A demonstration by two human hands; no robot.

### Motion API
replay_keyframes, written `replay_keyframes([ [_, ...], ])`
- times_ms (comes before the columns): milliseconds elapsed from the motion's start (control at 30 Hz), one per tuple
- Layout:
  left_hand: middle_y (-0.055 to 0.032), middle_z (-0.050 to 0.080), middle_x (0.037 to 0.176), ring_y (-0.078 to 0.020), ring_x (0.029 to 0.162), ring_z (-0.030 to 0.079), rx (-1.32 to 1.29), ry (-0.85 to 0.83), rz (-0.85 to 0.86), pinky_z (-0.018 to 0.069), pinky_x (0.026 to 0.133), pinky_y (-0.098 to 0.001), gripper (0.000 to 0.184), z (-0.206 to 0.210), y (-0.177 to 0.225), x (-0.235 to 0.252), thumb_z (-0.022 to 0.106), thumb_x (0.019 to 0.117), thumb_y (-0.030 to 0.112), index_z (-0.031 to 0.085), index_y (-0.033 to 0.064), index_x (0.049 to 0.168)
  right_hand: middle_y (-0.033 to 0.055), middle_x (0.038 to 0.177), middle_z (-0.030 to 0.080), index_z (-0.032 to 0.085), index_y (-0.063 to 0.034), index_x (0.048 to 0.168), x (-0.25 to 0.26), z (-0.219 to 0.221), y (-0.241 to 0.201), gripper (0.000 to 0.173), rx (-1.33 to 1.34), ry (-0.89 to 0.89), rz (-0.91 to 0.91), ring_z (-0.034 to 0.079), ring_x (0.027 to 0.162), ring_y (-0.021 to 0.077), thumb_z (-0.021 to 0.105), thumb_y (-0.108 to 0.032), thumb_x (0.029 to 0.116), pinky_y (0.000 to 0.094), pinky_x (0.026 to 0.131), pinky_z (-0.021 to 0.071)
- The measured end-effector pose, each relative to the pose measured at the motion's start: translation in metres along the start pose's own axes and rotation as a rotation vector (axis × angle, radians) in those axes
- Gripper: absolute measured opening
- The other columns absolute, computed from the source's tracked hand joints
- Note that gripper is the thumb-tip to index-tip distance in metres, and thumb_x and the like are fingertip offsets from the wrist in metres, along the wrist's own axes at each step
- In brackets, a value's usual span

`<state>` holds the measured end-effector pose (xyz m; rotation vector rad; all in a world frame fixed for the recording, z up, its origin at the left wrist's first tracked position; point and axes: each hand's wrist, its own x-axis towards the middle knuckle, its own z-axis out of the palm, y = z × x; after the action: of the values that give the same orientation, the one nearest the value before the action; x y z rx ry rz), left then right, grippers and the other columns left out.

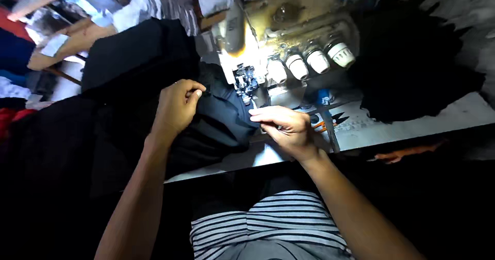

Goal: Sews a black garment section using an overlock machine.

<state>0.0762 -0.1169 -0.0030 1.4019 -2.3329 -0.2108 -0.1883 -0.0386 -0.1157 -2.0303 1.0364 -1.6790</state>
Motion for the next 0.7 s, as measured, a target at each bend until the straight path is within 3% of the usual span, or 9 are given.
replay_keyframes([
  [67,-0.0109,0.072,0.114,-0.0228,0.099,0.070,0.046,0.022,0.046,0.0570,0.088,-0.0469,0.023,-0.019,0.005,0.004,0.054,0.1051,0.017,0.073,0.0088,0.116,0.0046,0.112,0.077,0.081,-0.0065,0.101,0.001,-0.001,-0.001,0.017,-0.037,-0.010,0.026,0.073,0.107,0.0112,0.070,0.000,0.0903,0.0286,0.096,0.0597],
  [133,-0.0104,0.070,0.122,-0.0280,0.116,0.066,0.098,-0.081,0.233,0.0507,0.100,-0.0550,0.027,-0.032,0.013,0.014,0.051,0.1026,0.009,0.075,0.0106,0.115,0.0056,0.113,0.077,0.080,-0.0053,0.103,-0.002,-0.002,-0.004,0.017,-0.049,-0.030,0.034,0.073,0.107,0.0116,0.070,0.001,0.0897,0.0288,0.097,0.0597],
  [267,-0.0129,0.054,0.148,-0.0398,0.132,0.053,0.253,-0.290,0.497,0.0448,0.104,-0.0639,0.043,-0.025,0.004,0.052,0.059,0.0915,0.000,0.075,0.0238,0.122,0.0072,0.114,0.076,0.079,-0.0040,0.106,0.003,-0.002,-0.011,0.020,-0.072,-0.047,0.046,0.072,0.107,0.0116,0.069,0.003,0.0901,0.0275,0.096,0.0594],
  [367,-0.0167,0.049,0.153,-0.0407,0.139,0.047,0.318,-0.310,0.544,0.0386,0.113,-0.0620,0.017,-0.044,-0.025,0.047,0.065,0.0971,0.013,0.074,0.0115,0.111,0.0062,0.115,0.076,0.079,-0.0055,0.109,0.003,0.000,-0.018,0.020,-0.103,-0.067,0.080,0.072,0.106,0.0099,0.067,-0.001,0.0936,0.0276,0.096,0.0593],
  [433,-0.0143,0.053,0.149,-0.0354,0.139,0.047,0.206,-0.351,0.566,0.0360,0.115,-0.0578,0.018,-0.087,-0.006,0.028,0.062,0.0970,0.019,0.075,0.0067,0.100,0.0051,0.115,0.076,0.079,-0.0068,0.109,0.007,-0.008,-0.017,0.019,-0.124,-0.088,0.092,0.072,0.106,0.0090,0.066,-0.005,0.0953,0.0278,0.096,0.0588],
  [500,0.0016,0.067,0.128,-0.0130,0.119,0.061,-0.010,-0.414,0.559,0.0517,0.100,-0.0350,0.020,-0.123,0.019,-0.006,0.061,0.0939,0.030,0.073,0.0150,0.090,0.0051,0.115,0.076,0.078,-0.0063,0.109,0.007,-0.011,-0.014,0.018,-0.098,-0.114,0.084,0.071,0.109,0.0097,0.066,-0.005,0.0959,0.0284,0.098,0.0585],
  [567,0.0095,0.071,0.091,0.0000,0.081,0.066,-0.163,-0.490,0.465,0.0573,0.069,-0.0196,0.021,-0.141,0.007,-0.026,0.064,0.0953,0.036,0.072,0.0176,0.089,0.0062,0.115,0.076,0.078,-0.0052,0.110,0.011,-0.009,-0.015,0.018,-0.105,-0.130,0.072,0.071,0.110,0.0105,0.067,-0.005,0.0959,0.0284,0.099,0.0578],
  [633,0.0056,0.062,0.072,-0.0046,0.063,0.058,0.054,-0.432,0.289,0.0479,0.056,-0.0320,0.030,-0.141,-0.031,-0.039,0.061,0.0950,0.043,0.069,0.0156,0.086,0.0045,0.115,0.076,0.078,-0.0078,0.111,0.012,-0.009,-0.023,0.017,-0.193,-0.159,0.088,0.071,0.110,0.0099,0.068,-0.010,0.0974,0.0290,0.099,0.0572],
  [700,0.0001,0.066,0.080,-0.0114,0.070,0.062,0.178,-0.384,0.178,0.0521,0.064,-0.0446,0.032,-0.139,-0.050,-0.057,0.061,0.0943,0.046,0.071,0.0163,0.097,0.0020,0.116,0.076,0.078,-0.0116,0.112,0.015,-0.008,-0.030,0.018,-0.284,-0.189,0.116,0.071,0.105,0.0093,0.066,-0.016,0.0998,0.0297,0.095,0.0575],
])
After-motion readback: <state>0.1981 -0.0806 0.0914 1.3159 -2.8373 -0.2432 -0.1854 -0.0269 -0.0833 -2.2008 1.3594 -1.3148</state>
